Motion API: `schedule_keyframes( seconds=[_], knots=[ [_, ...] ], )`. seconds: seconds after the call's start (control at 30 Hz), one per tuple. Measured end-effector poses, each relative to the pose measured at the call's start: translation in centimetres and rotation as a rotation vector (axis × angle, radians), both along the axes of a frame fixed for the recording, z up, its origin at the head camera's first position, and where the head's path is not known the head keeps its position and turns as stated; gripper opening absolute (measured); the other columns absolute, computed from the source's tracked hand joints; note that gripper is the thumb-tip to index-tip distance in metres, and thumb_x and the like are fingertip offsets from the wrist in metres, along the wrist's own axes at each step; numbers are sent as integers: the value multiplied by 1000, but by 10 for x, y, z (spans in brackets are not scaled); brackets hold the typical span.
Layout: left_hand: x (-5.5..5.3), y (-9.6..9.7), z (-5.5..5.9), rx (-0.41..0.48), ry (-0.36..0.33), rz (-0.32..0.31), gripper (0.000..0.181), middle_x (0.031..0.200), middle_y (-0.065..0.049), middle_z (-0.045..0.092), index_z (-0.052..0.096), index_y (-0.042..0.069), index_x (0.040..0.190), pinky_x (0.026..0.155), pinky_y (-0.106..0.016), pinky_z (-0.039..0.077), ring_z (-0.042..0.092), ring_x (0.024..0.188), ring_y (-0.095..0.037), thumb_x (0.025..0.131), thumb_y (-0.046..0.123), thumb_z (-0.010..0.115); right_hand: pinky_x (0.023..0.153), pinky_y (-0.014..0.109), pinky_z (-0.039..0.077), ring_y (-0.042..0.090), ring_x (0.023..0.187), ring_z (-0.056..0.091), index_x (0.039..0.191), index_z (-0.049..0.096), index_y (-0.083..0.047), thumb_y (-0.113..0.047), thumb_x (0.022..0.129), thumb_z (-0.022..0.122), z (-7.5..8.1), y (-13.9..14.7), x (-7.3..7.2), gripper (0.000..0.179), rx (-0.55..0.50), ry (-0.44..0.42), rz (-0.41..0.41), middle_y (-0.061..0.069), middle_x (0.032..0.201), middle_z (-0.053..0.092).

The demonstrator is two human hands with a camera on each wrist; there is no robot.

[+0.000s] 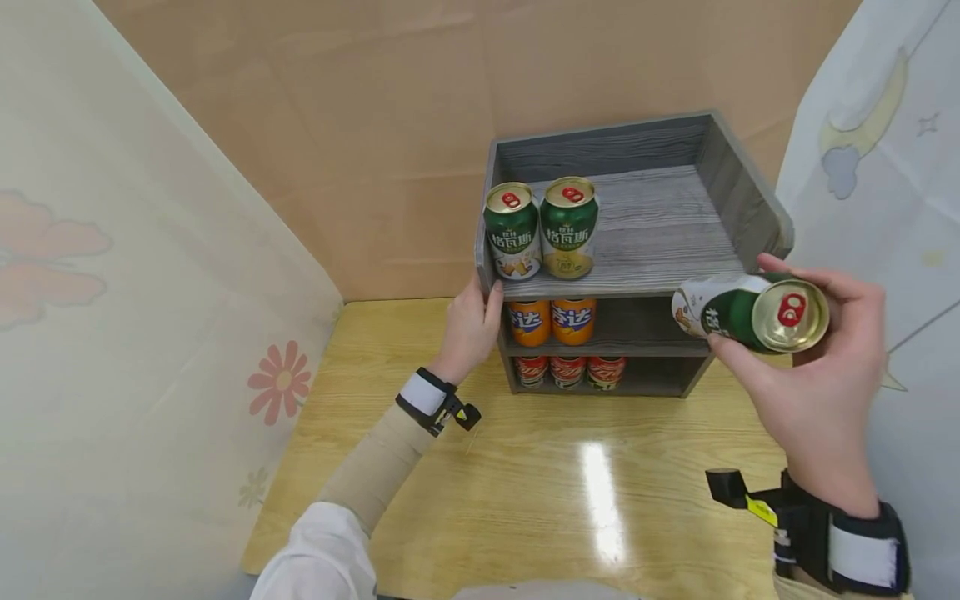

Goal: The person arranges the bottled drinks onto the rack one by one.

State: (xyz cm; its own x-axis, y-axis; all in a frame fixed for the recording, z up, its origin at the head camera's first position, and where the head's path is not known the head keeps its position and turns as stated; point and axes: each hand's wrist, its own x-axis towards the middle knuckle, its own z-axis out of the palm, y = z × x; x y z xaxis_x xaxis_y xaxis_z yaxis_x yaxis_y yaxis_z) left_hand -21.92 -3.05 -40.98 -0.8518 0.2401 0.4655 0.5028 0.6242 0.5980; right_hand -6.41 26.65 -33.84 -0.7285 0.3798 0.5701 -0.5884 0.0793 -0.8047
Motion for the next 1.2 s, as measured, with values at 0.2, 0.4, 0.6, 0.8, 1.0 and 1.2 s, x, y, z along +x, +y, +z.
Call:
schedule_keyframes(
  seconds=[0.2, 0.4, 0.6, 0.8, 1.0, 1.2],
  knots=[
    [0, 0, -1, -2, 0, 8, 58, 143, -23, 54, 27, -2, 159, 77, -44, 59, 69, 103, -35, 111, 30, 37, 97, 25, 48, 38, 132, 45, 138, 44, 6, 36, 62, 63, 13, -7, -13, 83, -45, 83, 78, 30, 140, 47],
    [-1, 0, -1, -1, 8, 8, 59, 144, -23, 54, 26, -1, 159, 77, -45, 58, 69, 103, -35, 110, 30, 37, 95, 23, 49, 33, 130, 47, 136, 45, 3, 37, 61, 64, 18, -12, -34, 85, -73, 11, 87, 22, 136, 49],
    [0, 0, -1, -7, 6, 9, 58, 142, -24, 55, 27, -2, 158, 75, -45, 59, 70, 100, -36, 110, 30, 37, 95, 22, 49, 30, 130, 47, 138, 46, -4, 32, 64, 67, 19, -16, -56, 84, 63, -73, 54, 18, 138, 50],
    [1, 0, 0, -3, -7, 10, 59, 144, -23, 53, 26, 0, 159, 77, -45, 59, 70, 102, -35, 110, 29, 39, 94, 21, 49, 29, 127, 48, 139, 47, -5, 30, 67, 67, 17, -20, -77, 82, 140, -104, 69, 15, 138, 50],
    [1, 0, 0, 6, -11, 8, 58, 145, -23, 53, 28, -1, 159, 79, -44, 58, 69, 105, -35, 110, 28, 39, 93, 21, 48, 23, 123, 50, 141, 47, -10, 26, 69, 69, 14, -20, -90, 84, 292, -160, 14, 7, 138, 50],
    [0, 0, 0, 6, -10, 7, 58, 145, -23, 53, 28, -1, 158, 80, -45, 58, 69, 106, -35, 110, 29, 38, 95, 21, 48, 21, 122, 49, 142, 46, -10, 23, 69, 71, 13, -19, -94, 84, 352, -172, -7, 0, 137, 48]
  ],
)
